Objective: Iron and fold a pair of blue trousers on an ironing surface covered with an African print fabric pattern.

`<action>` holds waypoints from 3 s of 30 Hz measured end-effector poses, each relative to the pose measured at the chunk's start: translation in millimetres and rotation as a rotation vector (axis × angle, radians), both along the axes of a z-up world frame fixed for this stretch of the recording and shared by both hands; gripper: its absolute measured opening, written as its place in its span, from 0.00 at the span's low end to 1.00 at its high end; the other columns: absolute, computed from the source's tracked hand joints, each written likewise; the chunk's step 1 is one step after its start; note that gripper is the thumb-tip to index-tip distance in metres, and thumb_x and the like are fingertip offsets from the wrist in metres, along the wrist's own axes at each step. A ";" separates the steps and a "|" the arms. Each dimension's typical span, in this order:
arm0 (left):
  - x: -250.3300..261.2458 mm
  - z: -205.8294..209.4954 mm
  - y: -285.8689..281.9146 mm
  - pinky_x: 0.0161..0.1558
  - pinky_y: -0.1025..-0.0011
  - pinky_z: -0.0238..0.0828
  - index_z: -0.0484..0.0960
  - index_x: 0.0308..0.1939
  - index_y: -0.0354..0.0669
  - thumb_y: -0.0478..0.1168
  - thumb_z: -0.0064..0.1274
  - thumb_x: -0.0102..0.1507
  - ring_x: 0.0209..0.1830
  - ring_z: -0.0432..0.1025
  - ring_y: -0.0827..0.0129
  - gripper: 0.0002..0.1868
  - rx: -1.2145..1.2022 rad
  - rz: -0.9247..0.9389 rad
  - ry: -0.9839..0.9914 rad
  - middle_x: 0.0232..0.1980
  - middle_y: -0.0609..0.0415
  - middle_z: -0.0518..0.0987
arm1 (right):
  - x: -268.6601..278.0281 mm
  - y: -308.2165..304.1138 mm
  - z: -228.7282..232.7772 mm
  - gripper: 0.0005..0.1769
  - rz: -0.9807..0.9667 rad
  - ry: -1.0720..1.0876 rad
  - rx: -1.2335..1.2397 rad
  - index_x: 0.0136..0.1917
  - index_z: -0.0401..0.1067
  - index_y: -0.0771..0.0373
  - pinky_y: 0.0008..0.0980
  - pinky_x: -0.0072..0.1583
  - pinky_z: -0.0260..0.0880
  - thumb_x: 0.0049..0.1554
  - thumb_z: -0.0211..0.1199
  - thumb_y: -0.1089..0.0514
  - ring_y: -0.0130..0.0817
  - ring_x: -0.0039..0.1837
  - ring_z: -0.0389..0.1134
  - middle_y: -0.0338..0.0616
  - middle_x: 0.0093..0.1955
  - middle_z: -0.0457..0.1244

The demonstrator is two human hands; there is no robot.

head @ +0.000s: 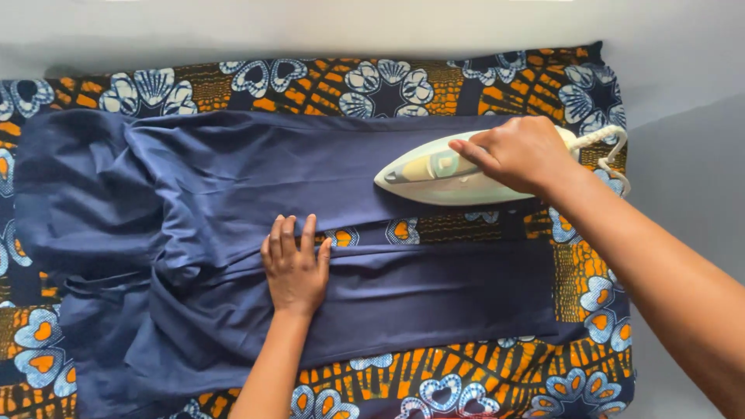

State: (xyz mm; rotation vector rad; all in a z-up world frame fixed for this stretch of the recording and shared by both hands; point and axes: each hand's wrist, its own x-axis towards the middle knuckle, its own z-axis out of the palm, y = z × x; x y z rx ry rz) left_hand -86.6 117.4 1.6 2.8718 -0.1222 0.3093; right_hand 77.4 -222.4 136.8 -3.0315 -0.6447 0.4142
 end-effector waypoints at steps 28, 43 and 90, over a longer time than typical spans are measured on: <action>2.0 -4.2 0.8 0.69 0.51 0.55 0.76 0.65 0.48 0.55 0.49 0.69 0.72 0.60 0.50 0.25 -0.002 0.021 -0.016 0.66 0.43 0.70 | -3.0 29.2 -10.7 0.34 -0.020 -0.086 0.012 0.49 0.84 0.47 0.51 0.43 0.70 0.67 0.40 0.30 0.53 0.39 0.72 0.51 0.31 0.68; 0.0 -4.1 0.5 0.69 0.52 0.54 0.76 0.64 0.42 0.55 0.48 0.70 0.73 0.60 0.50 0.26 -0.048 0.036 -0.012 0.67 0.42 0.70 | -3.9 146.2 -11.3 0.40 0.035 -0.174 0.179 0.35 0.82 0.56 0.51 0.39 0.69 0.65 0.44 0.27 0.55 0.34 0.70 0.56 0.28 0.66; -0.7 4.8 6.1 0.54 0.54 0.62 0.78 0.39 0.44 0.49 0.48 0.68 0.48 0.68 0.53 0.13 -0.018 -0.039 -0.068 0.43 0.48 0.74 | -3.4 174.1 -24.6 0.49 -0.147 -0.156 0.225 0.30 0.80 0.62 0.48 0.40 0.73 0.51 0.49 0.13 0.51 0.37 0.73 0.55 0.31 0.68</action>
